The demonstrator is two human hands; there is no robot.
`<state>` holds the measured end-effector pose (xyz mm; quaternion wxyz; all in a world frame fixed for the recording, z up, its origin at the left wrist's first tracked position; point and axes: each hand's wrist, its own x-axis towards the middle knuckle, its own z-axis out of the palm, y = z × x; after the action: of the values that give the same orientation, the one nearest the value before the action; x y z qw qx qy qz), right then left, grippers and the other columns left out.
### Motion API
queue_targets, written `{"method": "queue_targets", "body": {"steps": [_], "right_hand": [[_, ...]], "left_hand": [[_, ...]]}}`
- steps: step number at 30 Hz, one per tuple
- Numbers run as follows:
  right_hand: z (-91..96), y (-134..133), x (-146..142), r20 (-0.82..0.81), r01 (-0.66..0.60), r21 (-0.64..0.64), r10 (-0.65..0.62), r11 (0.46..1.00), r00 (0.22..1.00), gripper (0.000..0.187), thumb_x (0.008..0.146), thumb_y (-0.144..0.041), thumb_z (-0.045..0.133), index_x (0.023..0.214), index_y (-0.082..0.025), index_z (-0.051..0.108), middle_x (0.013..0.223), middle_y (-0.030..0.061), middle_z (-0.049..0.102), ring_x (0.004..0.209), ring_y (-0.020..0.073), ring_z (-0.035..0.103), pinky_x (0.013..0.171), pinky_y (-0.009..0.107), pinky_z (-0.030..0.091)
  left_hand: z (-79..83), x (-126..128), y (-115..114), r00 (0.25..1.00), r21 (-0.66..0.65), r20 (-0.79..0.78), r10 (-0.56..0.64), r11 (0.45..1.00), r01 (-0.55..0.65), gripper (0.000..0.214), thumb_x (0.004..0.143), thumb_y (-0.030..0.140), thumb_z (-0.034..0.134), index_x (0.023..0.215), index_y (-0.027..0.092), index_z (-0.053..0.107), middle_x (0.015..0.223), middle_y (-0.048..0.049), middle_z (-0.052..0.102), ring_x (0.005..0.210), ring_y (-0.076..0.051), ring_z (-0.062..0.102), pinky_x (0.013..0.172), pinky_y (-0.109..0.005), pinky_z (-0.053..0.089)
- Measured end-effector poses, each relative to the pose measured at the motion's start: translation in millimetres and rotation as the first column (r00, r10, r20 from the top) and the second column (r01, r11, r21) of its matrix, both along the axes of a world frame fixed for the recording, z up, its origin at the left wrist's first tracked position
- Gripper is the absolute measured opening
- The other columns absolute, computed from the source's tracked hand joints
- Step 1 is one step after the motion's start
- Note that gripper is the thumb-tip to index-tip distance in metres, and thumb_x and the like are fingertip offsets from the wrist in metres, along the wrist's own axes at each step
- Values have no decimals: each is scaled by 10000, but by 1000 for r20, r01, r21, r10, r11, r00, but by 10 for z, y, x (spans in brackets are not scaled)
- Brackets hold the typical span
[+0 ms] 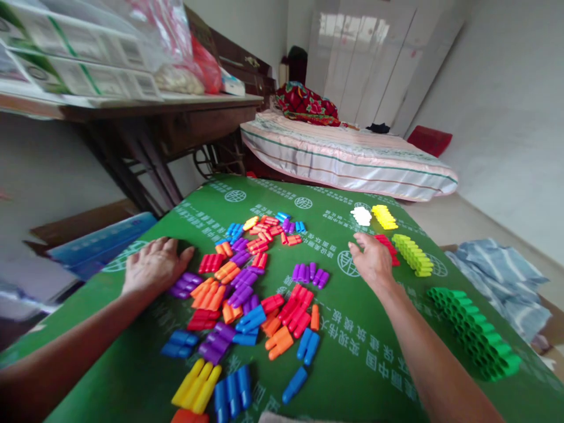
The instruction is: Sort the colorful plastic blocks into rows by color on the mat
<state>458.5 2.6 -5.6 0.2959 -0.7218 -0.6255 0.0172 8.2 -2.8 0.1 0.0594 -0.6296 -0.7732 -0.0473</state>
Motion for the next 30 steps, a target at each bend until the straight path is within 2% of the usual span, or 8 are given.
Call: {"method": "queue_targets", "body": {"steps": [3,5,7,10,13,19,25,30], "right_hand": [[137,-127,-736,-65,-340,50,342,939,937,259,863,-307,524,1038,-213,690,987,54,728,872,178,673,819,293,510],[267,-213,-1244,-10,-546,38,547,837,837,226,855,-256,538,1007,-211,698,991,51,722,903,173,660,852,285,494],[391,-262,-1708,72,-688,-13,687,726,723,212,868,-199,513,971,-201,699,1014,60,710,942,169,641,884,281,472],[498,-252,-2258,202,-785,-135,793,604,575,196,867,-150,503,939,-168,684,1040,75,689,979,165,603,882,262,454],[474,-191,-2610,263,-784,-213,807,584,529,187,860,-141,515,967,-135,668,1031,87,678,957,176,590,841,276,463],[299,-132,-2804,318,-730,-305,788,611,526,226,821,-75,494,943,-126,678,1015,109,677,982,203,591,840,310,471],[274,-161,-2637,317,-705,-337,780,624,540,246,837,-122,470,947,-151,688,1007,103,691,945,185,604,873,311,473],[297,-164,-2446,299,-681,-384,782,624,547,191,819,-161,536,925,-183,693,1004,86,705,964,200,619,856,310,466]], "left_hand": [[-36,16,-16,999,20,-9,43,999,-43,571,899,502,233,1159,112,558,1308,-205,522,1268,-356,412,986,-508,359],[-59,17,-21,999,35,-7,48,998,-48,562,895,498,254,1163,113,563,1312,-207,524,1265,-355,417,983,-506,360],[-77,11,-26,999,51,-3,43,998,-43,553,892,496,270,1151,113,573,1295,-206,537,1252,-353,429,976,-500,362],[-97,3,-38,999,74,1,39,997,-39,543,891,489,276,1141,114,579,1270,-201,554,1235,-352,442,966,-501,366],[-116,2,-50,999,90,2,41,995,-41,540,891,490,283,1145,114,577,1269,-201,554,1230,-356,442,965,-509,361],[-147,0,-60,999,104,10,38,994,-39,530,894,486,293,1148,118,578,1264,-196,558,1230,-350,437,977,-504,348],[-138,-7,-54,999,112,32,25,993,-29,533,889,483,295,1133,110,587,1245,-210,561,1216,-360,443,970,-516,348],[-128,-1,-53,999,109,33,28,994,-31,545,889,481,285,1140,101,584,1257,-216,552,1230,-363,432,978,-518,341]]}}
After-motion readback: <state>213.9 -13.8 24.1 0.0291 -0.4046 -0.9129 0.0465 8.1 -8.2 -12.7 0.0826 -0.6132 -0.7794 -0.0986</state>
